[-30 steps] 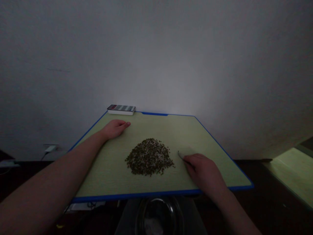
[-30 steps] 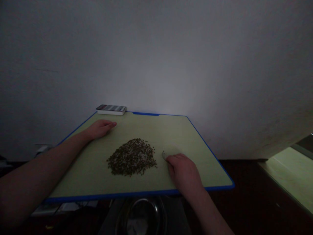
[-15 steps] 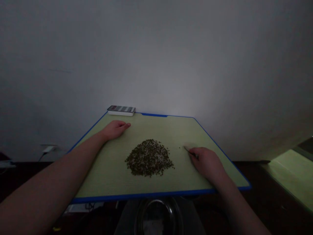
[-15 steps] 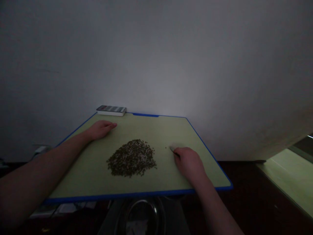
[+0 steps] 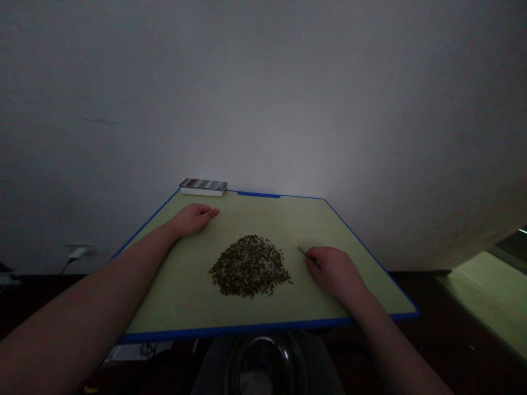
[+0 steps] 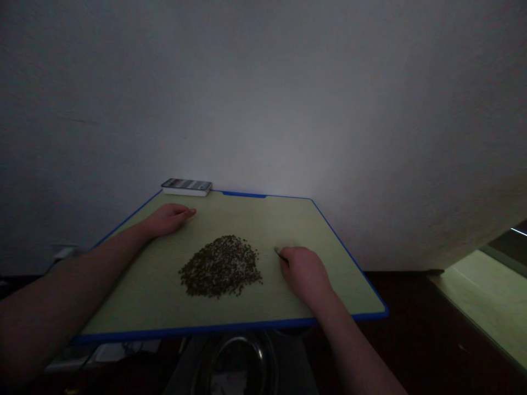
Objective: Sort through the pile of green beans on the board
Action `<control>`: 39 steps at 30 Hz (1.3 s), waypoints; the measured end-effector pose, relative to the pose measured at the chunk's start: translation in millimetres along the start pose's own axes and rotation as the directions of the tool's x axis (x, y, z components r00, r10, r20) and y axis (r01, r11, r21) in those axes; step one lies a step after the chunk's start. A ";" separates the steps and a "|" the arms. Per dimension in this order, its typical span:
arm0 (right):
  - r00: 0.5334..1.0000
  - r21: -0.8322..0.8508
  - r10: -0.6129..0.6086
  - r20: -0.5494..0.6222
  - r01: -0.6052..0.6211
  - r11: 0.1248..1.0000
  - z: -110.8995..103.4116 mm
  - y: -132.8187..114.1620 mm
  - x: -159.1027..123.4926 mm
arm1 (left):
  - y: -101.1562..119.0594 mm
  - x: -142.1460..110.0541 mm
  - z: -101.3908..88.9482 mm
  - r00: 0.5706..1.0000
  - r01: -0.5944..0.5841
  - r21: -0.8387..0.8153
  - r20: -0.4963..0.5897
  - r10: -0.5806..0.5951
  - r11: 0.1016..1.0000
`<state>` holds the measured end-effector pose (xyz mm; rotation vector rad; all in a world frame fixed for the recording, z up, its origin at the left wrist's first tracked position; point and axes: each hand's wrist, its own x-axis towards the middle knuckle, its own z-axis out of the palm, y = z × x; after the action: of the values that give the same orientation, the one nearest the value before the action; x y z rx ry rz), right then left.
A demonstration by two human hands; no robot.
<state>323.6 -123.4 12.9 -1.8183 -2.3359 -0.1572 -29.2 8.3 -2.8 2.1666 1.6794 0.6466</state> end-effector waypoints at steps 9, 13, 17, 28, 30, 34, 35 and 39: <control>0.988 0.129 -0.148 0.050 0.141 0.982 -6.5 -10.3 -12.9 | 0.9 -0.8 0.2 1.000 -0.007 0.004 -0.006 0.007 1.000; 0.990 0.181 -0.136 0.034 0.127 0.975 -8.8 -10.2 -14.2 | 3.0 -1.5 -0.6 1.000 0.001 0.006 0.005 -0.001 1.000; 0.996 0.145 -0.092 0.001 0.091 0.985 -5.6 -12.2 -0.4 | 2.1 -1.0 -0.6 1.000 -0.006 0.013 0.008 0.006 1.000; 0.969 0.162 -0.246 0.031 0.238 0.958 -6.0 -21.4 8.7 | 1.9 -1.7 -0.5 1.000 -0.020 0.000 -0.002 0.020 1.000; 0.968 0.191 -0.248 0.037 0.237 0.953 -8.4 -21.4 0.4 | 1.1 -1.3 0.2 1.000 -0.014 -0.007 -0.004 0.014 1.000; 0.963 0.270 -0.268 0.032 0.250 0.930 -10.8 -20.9 -16.1 | 0.1 -0.8 1.3 1.000 -0.013 -0.017 0.001 0.013 1.000; 0.965 0.281 -0.260 0.027 0.243 0.928 -10.8 -20.5 -19.5 | 0.3 -0.8 1.3 1.000 -0.016 -0.016 -0.002 0.016 1.000; 0.990 0.295 -0.143 -0.008 0.139 0.945 -9.5 -15.5 -30.2 | 1.6 -1.1 0.5 1.000 -0.024 -0.009 -0.001 0.024 1.000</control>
<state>316.5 -157.7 16.5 -1.5166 -2.3486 0.1791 -27.9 6.8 -2.6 2.1837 1.6506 0.6608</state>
